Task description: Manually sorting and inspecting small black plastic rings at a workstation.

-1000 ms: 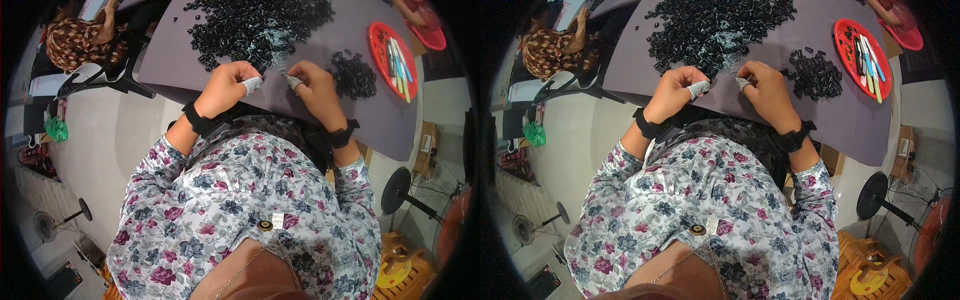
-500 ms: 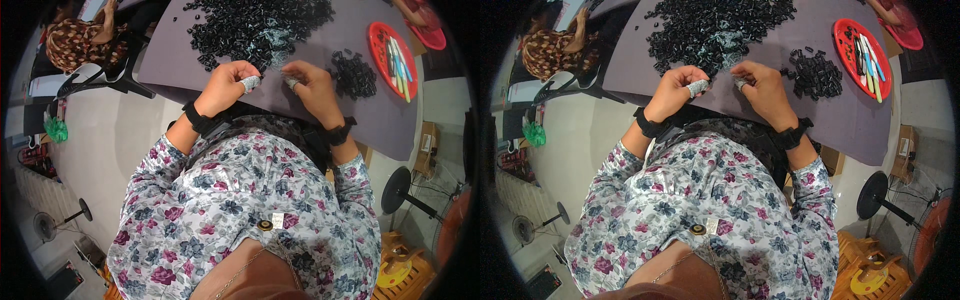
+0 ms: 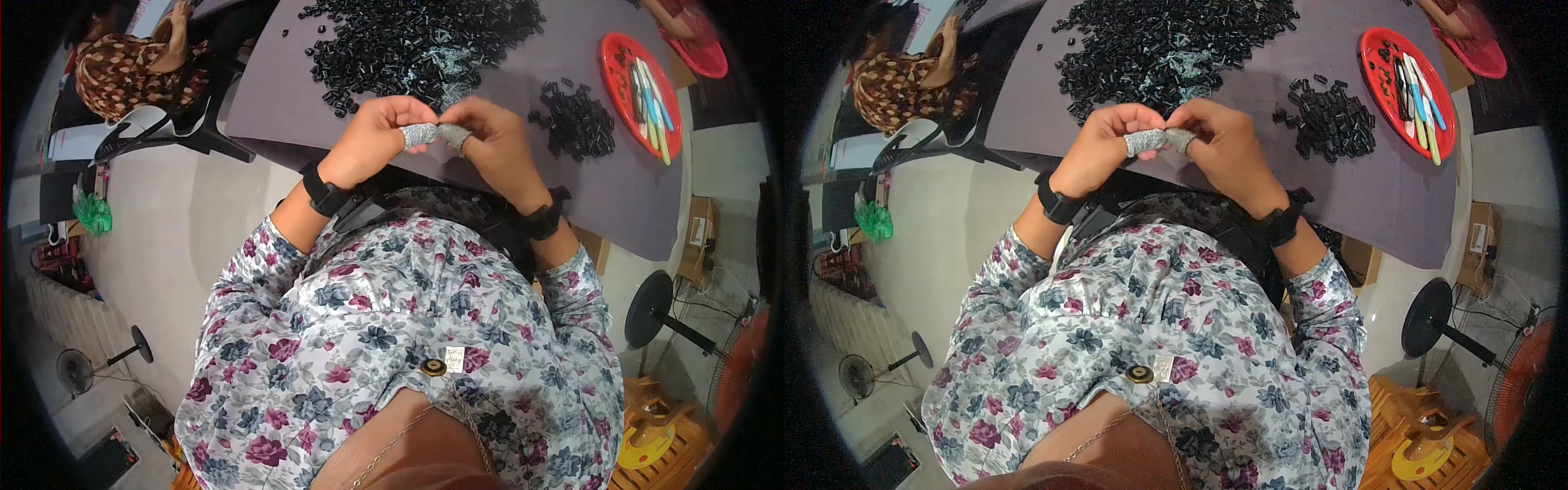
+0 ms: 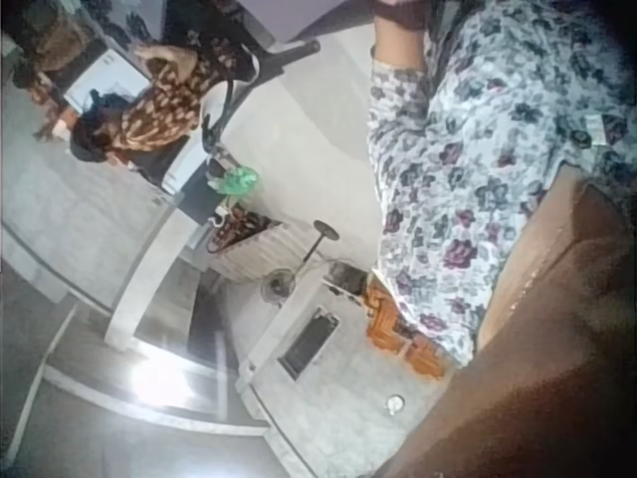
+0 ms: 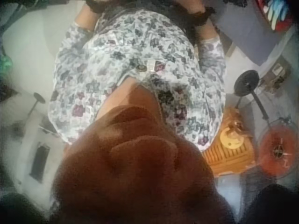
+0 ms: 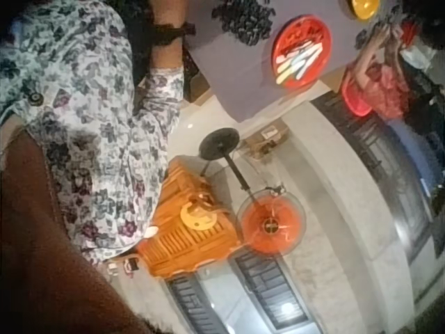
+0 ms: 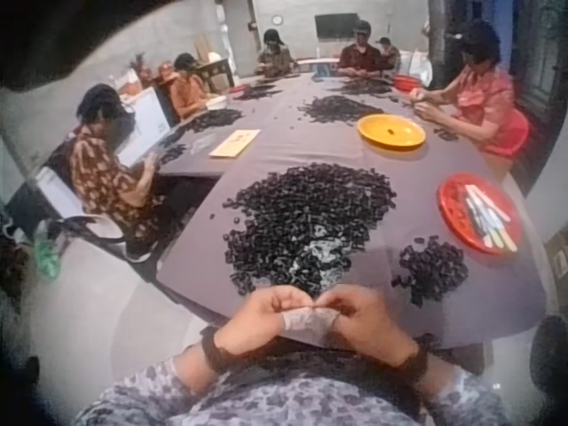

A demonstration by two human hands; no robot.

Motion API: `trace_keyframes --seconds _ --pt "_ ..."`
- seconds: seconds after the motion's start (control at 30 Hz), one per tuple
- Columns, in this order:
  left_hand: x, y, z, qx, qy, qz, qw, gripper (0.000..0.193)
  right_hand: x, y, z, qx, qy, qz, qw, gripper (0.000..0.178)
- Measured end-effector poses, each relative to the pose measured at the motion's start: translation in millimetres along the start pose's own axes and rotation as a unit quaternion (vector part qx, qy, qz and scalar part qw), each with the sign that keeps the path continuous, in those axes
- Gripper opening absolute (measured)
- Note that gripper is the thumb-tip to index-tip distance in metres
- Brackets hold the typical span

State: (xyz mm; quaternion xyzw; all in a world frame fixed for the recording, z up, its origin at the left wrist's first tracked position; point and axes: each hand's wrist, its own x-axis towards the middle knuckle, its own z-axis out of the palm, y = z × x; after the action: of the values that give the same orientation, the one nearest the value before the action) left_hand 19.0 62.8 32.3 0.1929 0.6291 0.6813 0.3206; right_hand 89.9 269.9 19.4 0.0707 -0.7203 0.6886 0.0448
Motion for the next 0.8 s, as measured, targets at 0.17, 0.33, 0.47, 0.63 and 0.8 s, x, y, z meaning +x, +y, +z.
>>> trace_keyframes --seconds 0.17,0.33,0.47,0.63,0.8 --pt "3.5 6.4 3.4 0.028 0.005 0.042 0.999 0.016 5.4 -19.1 -12.8 0.035 -0.001 0.044 0.998 0.016" --pt "-4.0 -10.5 -6.0 0.065 0.025 0.026 0.997 0.013 4.7 -6.6 -49.9 -0.272 0.092 -0.106 0.952 0.018" --pt "-7.1 -21.8 -9.0 0.099 0.03 0.021 0.994 0.015 -5.5 -7.4 -38.9 -0.316 -0.012 -0.046 0.948 0.023" --pt "-4.3 -21.4 -10.6 0.061 0.021 0.015 0.998 0.021 -4.2 2.1 -25.3 -0.331 -0.015 -0.054 0.942 0.021" --pt "-3.5 -23.9 -11.8 0.072 0.016 0.02 0.997 0.023 0.2 7.7 -25.0 -0.376 -0.026 -0.064 0.924 0.019"
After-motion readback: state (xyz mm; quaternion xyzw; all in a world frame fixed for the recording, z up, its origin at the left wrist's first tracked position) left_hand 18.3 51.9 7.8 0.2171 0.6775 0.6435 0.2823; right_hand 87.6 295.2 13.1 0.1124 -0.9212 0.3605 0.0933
